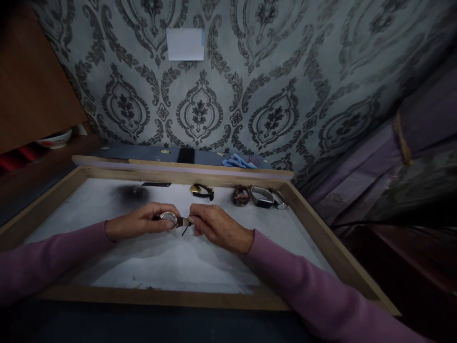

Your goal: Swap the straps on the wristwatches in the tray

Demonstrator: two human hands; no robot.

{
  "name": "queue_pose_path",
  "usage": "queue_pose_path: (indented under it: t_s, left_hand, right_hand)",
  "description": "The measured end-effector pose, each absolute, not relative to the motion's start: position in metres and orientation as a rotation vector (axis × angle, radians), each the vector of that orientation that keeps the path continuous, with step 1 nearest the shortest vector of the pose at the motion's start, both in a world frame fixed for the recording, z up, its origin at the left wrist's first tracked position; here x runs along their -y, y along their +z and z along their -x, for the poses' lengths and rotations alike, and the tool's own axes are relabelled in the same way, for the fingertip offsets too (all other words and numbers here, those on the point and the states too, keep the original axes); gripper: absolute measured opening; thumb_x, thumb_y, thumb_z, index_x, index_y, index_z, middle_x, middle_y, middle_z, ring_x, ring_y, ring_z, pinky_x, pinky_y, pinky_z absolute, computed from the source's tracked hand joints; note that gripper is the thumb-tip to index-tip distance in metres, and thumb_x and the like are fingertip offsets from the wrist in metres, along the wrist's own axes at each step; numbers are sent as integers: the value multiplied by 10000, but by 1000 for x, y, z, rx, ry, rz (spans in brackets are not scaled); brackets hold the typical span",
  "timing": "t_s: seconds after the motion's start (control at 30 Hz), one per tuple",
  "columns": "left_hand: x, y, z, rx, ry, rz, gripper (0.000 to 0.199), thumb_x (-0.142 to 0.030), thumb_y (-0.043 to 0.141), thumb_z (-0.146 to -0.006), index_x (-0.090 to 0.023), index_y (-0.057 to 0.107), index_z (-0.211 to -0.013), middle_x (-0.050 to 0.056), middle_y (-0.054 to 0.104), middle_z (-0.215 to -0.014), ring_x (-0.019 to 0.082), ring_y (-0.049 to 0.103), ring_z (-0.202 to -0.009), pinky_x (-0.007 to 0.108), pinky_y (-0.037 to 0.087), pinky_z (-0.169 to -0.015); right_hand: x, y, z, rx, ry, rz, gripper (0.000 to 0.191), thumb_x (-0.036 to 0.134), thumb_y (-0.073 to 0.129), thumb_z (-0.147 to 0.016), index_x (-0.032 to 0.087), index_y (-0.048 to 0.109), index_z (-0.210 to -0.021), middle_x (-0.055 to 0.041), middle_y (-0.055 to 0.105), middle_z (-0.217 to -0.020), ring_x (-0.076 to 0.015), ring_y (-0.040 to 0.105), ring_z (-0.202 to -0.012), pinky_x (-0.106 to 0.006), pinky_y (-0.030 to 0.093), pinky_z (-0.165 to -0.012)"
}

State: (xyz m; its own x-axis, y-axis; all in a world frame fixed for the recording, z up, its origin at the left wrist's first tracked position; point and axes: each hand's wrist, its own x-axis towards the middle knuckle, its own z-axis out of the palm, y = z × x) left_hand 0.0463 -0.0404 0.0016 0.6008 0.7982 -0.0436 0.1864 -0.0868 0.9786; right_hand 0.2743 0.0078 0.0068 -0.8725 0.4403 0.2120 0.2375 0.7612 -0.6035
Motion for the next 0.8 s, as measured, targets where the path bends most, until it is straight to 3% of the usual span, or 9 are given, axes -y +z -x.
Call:
queue_pose_path:
  t_s: [0.8]
  left_hand:
    - [43, 2, -47, -907, 612, -1422, 286, -427, 590, -837, -150, 539, -789, -75, 336, -576, 72, 228, -491, 239, 169, -470]
  right_hand:
    - [-11, 6, -274, 2518, 1047, 535, 388, 409, 366, -1005, 162, 523, -750, -22, 633, -618, -102, 564, -570, -237, 437, -590]
